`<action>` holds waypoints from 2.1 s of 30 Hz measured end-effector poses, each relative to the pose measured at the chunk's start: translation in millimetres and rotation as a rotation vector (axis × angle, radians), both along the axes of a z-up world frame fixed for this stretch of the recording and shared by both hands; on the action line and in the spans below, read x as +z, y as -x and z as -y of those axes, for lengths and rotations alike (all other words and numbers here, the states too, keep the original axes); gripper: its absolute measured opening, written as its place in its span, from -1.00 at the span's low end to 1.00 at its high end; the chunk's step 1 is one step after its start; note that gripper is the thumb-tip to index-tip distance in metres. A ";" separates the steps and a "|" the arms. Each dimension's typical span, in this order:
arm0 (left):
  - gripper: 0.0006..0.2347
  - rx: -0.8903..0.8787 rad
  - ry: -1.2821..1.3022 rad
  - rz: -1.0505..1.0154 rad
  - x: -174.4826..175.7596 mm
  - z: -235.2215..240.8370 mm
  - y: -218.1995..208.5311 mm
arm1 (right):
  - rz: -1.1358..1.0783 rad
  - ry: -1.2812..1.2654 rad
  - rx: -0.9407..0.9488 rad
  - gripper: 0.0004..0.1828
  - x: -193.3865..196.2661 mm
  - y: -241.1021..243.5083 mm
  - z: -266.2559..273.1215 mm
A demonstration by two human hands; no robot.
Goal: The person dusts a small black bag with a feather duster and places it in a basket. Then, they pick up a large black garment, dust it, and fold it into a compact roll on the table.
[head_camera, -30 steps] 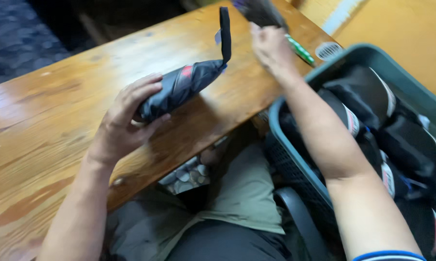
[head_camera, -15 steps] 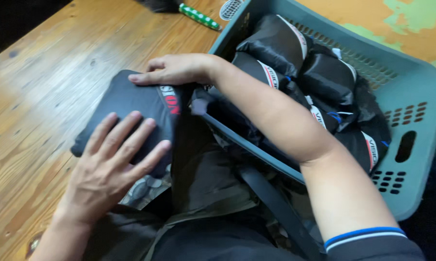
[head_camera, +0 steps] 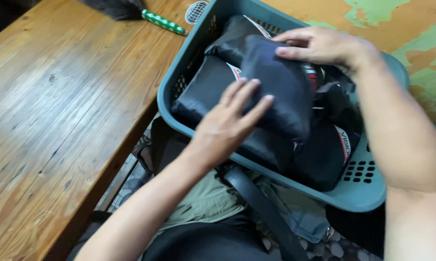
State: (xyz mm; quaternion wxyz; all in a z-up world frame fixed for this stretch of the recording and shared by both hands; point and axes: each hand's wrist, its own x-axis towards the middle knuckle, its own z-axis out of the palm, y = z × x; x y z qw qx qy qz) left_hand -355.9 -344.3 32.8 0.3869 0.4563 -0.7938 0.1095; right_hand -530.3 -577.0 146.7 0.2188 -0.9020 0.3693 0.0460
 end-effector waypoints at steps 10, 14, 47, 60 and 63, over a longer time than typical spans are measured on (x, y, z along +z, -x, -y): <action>-0.37 -0.171 -0.214 -0.025 -31.0 65.8 104.2 | -0.284 -0.067 -0.358 -0.22 7.4 114.1 8.7; -0.57 -0.290 -0.147 0.046 -44.1 55.7 123.5 | -0.426 -0.209 -0.494 -0.21 2.9 135.9 -12.5; -0.36 0.221 -0.190 0.417 -128.7 -83.9 8.5 | -0.112 0.463 0.168 -0.41 -129.6 -376.0 -75.0; -0.88 0.672 0.349 -0.260 8.1 -356.0 -74.7 | 0.083 0.327 1.017 -0.36 -123.9 -362.2 -469.2; -0.87 0.630 0.436 -0.328 54.0 -380.6 -64.7 | 0.078 -0.070 1.251 -0.61 -95.5 -331.7 -581.7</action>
